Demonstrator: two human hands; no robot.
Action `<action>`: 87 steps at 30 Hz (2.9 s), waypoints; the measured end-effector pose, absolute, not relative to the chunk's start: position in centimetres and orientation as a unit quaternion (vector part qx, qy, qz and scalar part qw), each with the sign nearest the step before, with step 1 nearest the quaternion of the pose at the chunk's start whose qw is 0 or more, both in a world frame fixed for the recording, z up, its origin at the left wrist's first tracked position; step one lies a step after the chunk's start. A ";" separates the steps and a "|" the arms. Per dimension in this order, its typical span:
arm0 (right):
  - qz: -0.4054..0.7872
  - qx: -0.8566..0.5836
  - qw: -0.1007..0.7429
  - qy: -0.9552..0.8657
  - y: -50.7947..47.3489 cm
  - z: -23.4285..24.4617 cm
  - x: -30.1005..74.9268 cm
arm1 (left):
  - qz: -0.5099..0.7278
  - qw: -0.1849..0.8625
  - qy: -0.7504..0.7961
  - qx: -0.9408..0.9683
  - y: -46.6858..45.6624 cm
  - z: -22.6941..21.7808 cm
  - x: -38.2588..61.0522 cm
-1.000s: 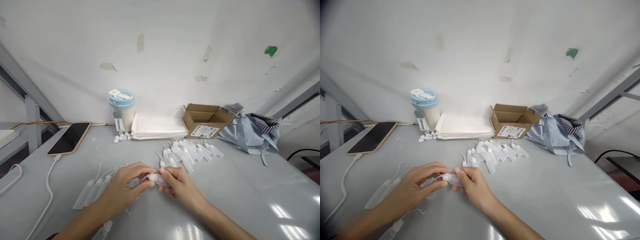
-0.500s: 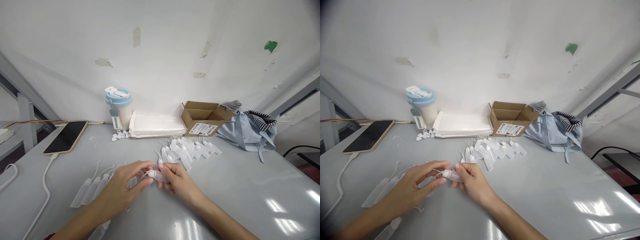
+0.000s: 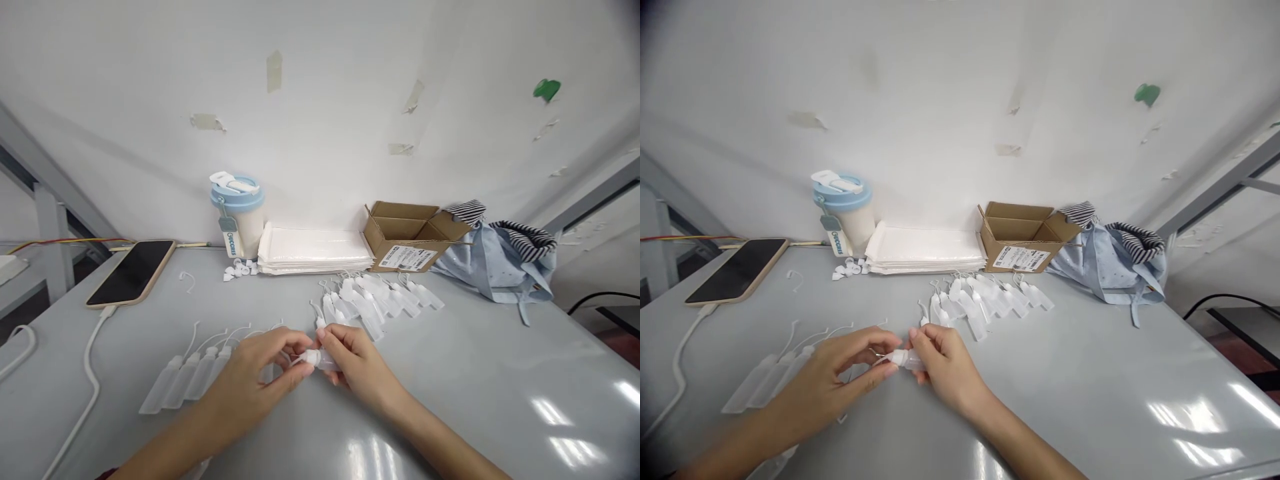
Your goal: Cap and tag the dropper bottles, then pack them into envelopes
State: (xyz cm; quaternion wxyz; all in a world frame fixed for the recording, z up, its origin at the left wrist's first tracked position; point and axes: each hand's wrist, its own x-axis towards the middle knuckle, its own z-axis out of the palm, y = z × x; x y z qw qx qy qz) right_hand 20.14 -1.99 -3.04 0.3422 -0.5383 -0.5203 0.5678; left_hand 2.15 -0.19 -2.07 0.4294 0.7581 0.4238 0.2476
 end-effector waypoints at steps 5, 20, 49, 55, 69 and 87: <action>0.494 -0.550 0.351 -0.574 -2.4 -3.4 20.1 | 0.198 0.469 0.443 0.738 -0.3 -2.0 2.2; 0.351 -0.533 0.345 -0.688 -2.9 -3.4 20.2 | 0.222 0.568 0.455 0.649 -0.1 -1.7 1.8; 0.038 -0.402 0.422 -0.812 -3.5 -3.7 21.1 | 0.197 0.442 0.473 0.736 1.1 0.1 2.6; 0.219 -0.427 0.423 -0.769 -3.5 -3.0 20.8 | 0.256 0.406 0.460 0.747 0.5 -0.8 2.5; 0.522 -0.499 0.389 -0.571 -3.0 -2.1 20.3 | 0.348 0.302 0.357 0.813 0.5 -2.0 2.0; 0.640 -0.462 0.397 -0.469 -2.6 -1.8 19.3 | 0.236 0.411 0.455 0.754 0.6 -0.1 1.3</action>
